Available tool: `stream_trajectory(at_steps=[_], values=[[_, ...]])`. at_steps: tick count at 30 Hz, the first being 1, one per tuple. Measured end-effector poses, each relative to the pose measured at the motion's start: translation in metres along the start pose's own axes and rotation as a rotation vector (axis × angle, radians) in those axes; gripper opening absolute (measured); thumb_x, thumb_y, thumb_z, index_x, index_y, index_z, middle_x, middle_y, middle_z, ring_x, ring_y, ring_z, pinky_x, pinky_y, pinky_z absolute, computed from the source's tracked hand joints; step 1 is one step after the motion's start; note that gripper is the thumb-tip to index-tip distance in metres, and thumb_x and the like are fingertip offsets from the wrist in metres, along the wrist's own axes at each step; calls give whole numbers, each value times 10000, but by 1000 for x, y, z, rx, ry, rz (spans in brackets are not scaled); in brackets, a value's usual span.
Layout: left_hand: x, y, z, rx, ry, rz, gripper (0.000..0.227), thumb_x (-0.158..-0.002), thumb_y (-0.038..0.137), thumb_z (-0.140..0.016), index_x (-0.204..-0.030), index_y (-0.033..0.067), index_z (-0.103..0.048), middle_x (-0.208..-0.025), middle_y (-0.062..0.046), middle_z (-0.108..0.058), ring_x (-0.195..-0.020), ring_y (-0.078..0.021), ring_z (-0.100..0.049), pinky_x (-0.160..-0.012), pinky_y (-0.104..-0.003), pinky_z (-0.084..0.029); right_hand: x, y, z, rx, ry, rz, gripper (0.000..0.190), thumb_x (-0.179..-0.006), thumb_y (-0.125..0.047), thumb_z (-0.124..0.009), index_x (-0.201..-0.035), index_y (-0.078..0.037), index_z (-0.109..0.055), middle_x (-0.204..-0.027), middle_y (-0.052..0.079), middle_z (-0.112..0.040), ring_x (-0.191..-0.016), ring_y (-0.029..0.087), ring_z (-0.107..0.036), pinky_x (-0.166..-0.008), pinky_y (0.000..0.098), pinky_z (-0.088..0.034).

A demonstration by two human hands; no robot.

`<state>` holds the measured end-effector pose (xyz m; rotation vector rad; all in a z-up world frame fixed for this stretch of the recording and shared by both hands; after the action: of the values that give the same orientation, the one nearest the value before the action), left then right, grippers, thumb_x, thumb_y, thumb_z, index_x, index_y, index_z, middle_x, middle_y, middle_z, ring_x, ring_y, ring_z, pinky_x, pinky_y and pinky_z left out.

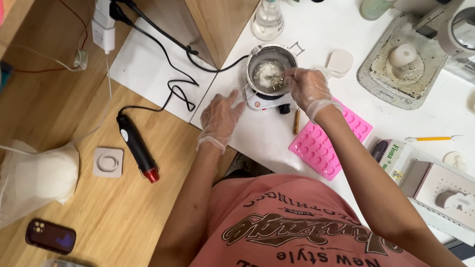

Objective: Melting wax in a small pot on a heater and preparing a candle wick.

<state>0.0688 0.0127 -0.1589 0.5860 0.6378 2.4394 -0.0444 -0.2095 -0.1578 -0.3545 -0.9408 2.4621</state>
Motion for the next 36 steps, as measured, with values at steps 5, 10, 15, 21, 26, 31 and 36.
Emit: stream_trajectory(at_steps=[5,10,15,21,26,31,36], values=[[0,-2,-4,12,-29,-5,550,-930,422,-674,-1405,150,-622,-1121,-174,-680,-1014,-327,-675,-907,-442,-518,3,-4,15,55,21,36,145,-951,-44,-654,-1022,-19,-778,-858,242,-716,-742,374,-695,-729,439,-554],[4,-2,-9,25,-14,-30,550,-918,442,-671,-1387,156,-639,-1128,-161,-701,-1034,-324,-678,-910,-443,-515,7,-13,10,62,25,11,125,-970,-65,-677,-1012,-22,-786,-830,254,-708,-708,376,-680,-726,442,-548],[6,0,-5,27,-23,31,572,-903,455,-645,-1402,175,-627,-1127,-166,-694,-1040,-341,-667,-913,-459,-506,9,-16,4,11,-33,-44,153,-967,-51,-657,-1063,-25,-773,-748,259,-689,-624,335,-654,-677,425,-535],[11,-4,-1,69,13,13,569,-894,456,-658,-1381,164,-635,-1143,-161,-715,-1054,-326,-680,-940,-447,-505,5,-18,21,47,-43,7,158,-975,-47,-626,-1009,-24,-778,-813,227,-724,-674,321,-686,-703,419,-551],[12,4,2,22,-23,24,562,-925,453,-624,-1405,162,-616,-1124,-176,-715,-1053,-344,-674,-939,-462,-499,2,-20,11,23,-6,-18,157,-988,-72,-621,-1033,-31,-766,-781,208,-706,-668,318,-682,-679,426,-538],[10,7,3,-39,-62,71,560,-931,462,-615,-1408,168,-606,-1092,-178,-724,-1053,-343,-678,-939,-464,-498,3,-23,1,3,-41,-44,172,-985,-86,-624,-1070,-53,-769,-700,201,-671,-630,334,-657,-666,435,-521],[6,12,1,-103,-85,103,548,-928,455,-605,-1406,187,-614,-1098,-151,-728,-1036,-316,-696,-924,-445,-513,2,-11,4,65,-29,-2,163,-990,-86,-621,-1050,-48,-768,-760,183,-713,-673,328,-687,-679,436,-540]])
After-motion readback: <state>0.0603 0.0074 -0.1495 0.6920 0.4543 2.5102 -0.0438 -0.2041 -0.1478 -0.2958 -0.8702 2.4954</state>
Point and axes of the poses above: each hand's wrist, its own x-axis away from the middle knuckle, its own z-axis out of the back of the hand, y = z × x, the point moved 2 cm from there along -x, towards the middle knuckle
